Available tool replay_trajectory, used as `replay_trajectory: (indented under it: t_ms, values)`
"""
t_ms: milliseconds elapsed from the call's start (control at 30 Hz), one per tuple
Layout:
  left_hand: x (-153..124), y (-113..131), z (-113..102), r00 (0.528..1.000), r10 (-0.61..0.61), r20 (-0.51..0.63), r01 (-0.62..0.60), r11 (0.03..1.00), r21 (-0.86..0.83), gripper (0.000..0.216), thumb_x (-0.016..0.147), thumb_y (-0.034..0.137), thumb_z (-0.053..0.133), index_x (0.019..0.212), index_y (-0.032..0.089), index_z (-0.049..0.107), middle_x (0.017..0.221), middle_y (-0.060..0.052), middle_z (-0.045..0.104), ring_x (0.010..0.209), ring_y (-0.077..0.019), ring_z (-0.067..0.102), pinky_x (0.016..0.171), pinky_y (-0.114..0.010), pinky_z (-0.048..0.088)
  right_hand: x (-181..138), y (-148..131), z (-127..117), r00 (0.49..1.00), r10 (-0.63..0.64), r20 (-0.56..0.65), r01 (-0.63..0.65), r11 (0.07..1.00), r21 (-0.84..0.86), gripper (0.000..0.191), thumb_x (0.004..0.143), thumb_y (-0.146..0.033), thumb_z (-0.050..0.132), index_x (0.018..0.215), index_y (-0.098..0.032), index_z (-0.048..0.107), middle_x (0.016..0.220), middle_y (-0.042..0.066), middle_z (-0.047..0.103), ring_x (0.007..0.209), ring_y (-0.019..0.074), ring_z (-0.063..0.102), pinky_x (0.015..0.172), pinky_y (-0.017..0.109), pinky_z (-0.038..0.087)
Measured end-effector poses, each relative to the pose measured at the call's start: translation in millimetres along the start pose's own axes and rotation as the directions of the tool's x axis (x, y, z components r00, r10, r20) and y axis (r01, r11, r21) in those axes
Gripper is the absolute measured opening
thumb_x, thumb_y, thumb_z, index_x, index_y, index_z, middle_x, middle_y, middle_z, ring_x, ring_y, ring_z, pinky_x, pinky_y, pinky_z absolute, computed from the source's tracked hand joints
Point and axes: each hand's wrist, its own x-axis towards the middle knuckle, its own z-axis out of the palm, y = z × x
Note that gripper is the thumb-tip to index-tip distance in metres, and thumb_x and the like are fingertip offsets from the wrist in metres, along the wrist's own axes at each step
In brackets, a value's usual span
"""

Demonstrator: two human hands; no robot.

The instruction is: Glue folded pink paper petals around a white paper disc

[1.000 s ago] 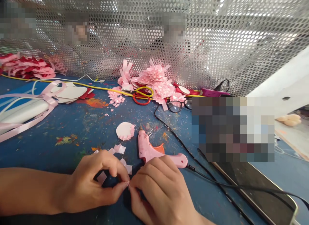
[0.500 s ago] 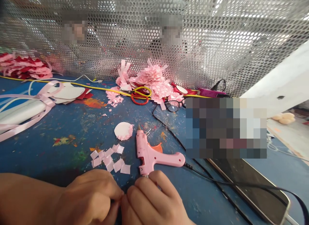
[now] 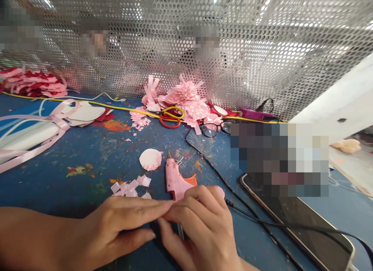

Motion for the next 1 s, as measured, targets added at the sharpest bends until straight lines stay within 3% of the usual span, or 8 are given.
replay_trajectory:
  t_ms: [200, 300, 400, 533, 667, 767, 900, 1000]
  values:
    - [1.2, -0.1, -8.2, 1.000, -0.012, -0.012, 0.012, 1.000, 0.026, 0.027, 0.088, 0.015, 0.054, 0.109, 0.023, 0.067, 0.098, -0.003, 0.074, 0.087, -0.0150, 0.070, 0.077, -0.021, 0.056, -6.2, 4.9, -0.4, 1.000, -0.013, 0.024, 0.012, 0.999, 0.037, 0.021, 0.078, -0.016, 0.064, 0.063, -0.020, 0.049, 0.056, -0.003, 0.056, 0.058, 0.0121, 0.051, 0.057, 0.029, 0.038]
    - [14.9, -9.6, -33.6, 0.973, -0.004, -0.231, 0.036, 0.990, 0.134, 0.017, 0.086, 0.021, 0.059, 0.095, 0.024, 0.072, 0.077, 0.002, 0.075, 0.073, -0.0129, 0.071, 0.070, -0.020, 0.056, -7.2, 5.9, 0.6, 0.999, -0.016, 0.047, 0.012, 0.997, 0.078, 0.016, 0.078, -0.010, 0.060, 0.067, -0.020, 0.052, 0.060, -0.002, 0.059, 0.061, 0.0126, 0.051, 0.059, 0.030, 0.039]
    - [35.4, -36.6, -73.4, 0.863, 0.001, -0.505, 0.175, 0.937, 0.301, 0.017, 0.083, 0.033, 0.061, 0.089, 0.023, 0.073, 0.082, 0.000, 0.075, 0.077, -0.0163, 0.070, 0.074, -0.025, 0.055, -6.8, 5.3, 2.5, 0.998, -0.020, 0.053, 0.014, 0.995, 0.103, 0.017, 0.077, -0.008, 0.058, 0.067, -0.019, 0.051, 0.060, -0.002, 0.059, 0.060, 0.0121, 0.050, 0.058, 0.029, 0.039]
    - [48.6, -87.3, -119.0, 0.906, -0.053, -0.421, 0.236, 0.888, 0.396, 0.038, 0.092, 0.043, 0.041, 0.092, 0.020, 0.072, 0.110, -0.006, 0.070, 0.112, -0.0213, 0.059, 0.100, -0.035, 0.042, -5.6, 4.8, 3.4, 0.997, -0.022, 0.068, 0.015, 0.995, 0.104, 0.018, 0.077, -0.008, 0.058, 0.065, -0.019, 0.052, 0.059, -0.002, 0.058, 0.059, 0.0116, 0.050, 0.057, 0.028, 0.040]
    - [41.1, -122.3, -134.4, 0.885, -0.175, -0.431, 0.304, 0.919, 0.252, 0.034, 0.091, 0.039, 0.046, 0.113, 0.018, 0.062, 0.111, -0.008, 0.069, 0.106, -0.0206, 0.063, 0.094, -0.036, 0.047, -5.8, 7.0, 2.1, 0.993, -0.013, 0.117, 0.002, 0.996, 0.087, 0.017, 0.079, -0.008, 0.056, 0.066, -0.019, 0.054, 0.060, -0.001, 0.059, 0.060, 0.0124, 0.052, 0.058, 0.028, 0.043]
    - [36.8, -132.5, -135.8, 0.858, -0.181, -0.481, 0.307, 0.931, 0.197, 0.031, 0.085, 0.033, 0.056, 0.109, 0.016, 0.064, 0.107, -0.009, 0.070, 0.102, -0.0209, 0.065, 0.092, -0.035, 0.049, -7.5, 9.3, 1.9, 0.988, -0.002, 0.157, -0.011, 0.997, 0.081, 0.018, 0.079, -0.009, 0.057, 0.065, -0.020, 0.054, 0.060, 0.000, 0.059, 0.061, 0.0133, 0.053, 0.059, 0.028, 0.044]
    - [37.0, -135.0, -135.3, 0.862, -0.093, -0.498, 0.279, 0.908, 0.313, 0.022, 0.081, 0.033, 0.060, 0.090, 0.018, 0.073, 0.116, -0.009, 0.066, 0.112, -0.0239, 0.059, 0.098, -0.040, 0.046, -10.3, 10.1, 2.4, 0.984, 0.001, 0.178, -0.016, 0.997, 0.081, 0.017, 0.079, -0.008, 0.056, 0.066, -0.019, 0.056, 0.061, 0.000, 0.061, 0.064, 0.0141, 0.055, 0.062, 0.028, 0.046]
    - [36.4, -134.4, -132.0, 0.842, -0.098, -0.531, 0.296, 0.906, 0.302, 0.020, 0.082, 0.030, 0.059, 0.090, 0.019, 0.073, 0.102, -0.007, 0.072, 0.098, -0.0219, 0.066, 0.092, -0.039, 0.050, -10.9, 9.1, 3.4, 0.986, -0.018, 0.167, 0.001, 0.995, 0.099, 0.018, 0.079, -0.009, 0.057, 0.065, -0.020, 0.055, 0.060, 0.000, 0.061, 0.064, 0.0139, 0.055, 0.062, 0.028, 0.047]
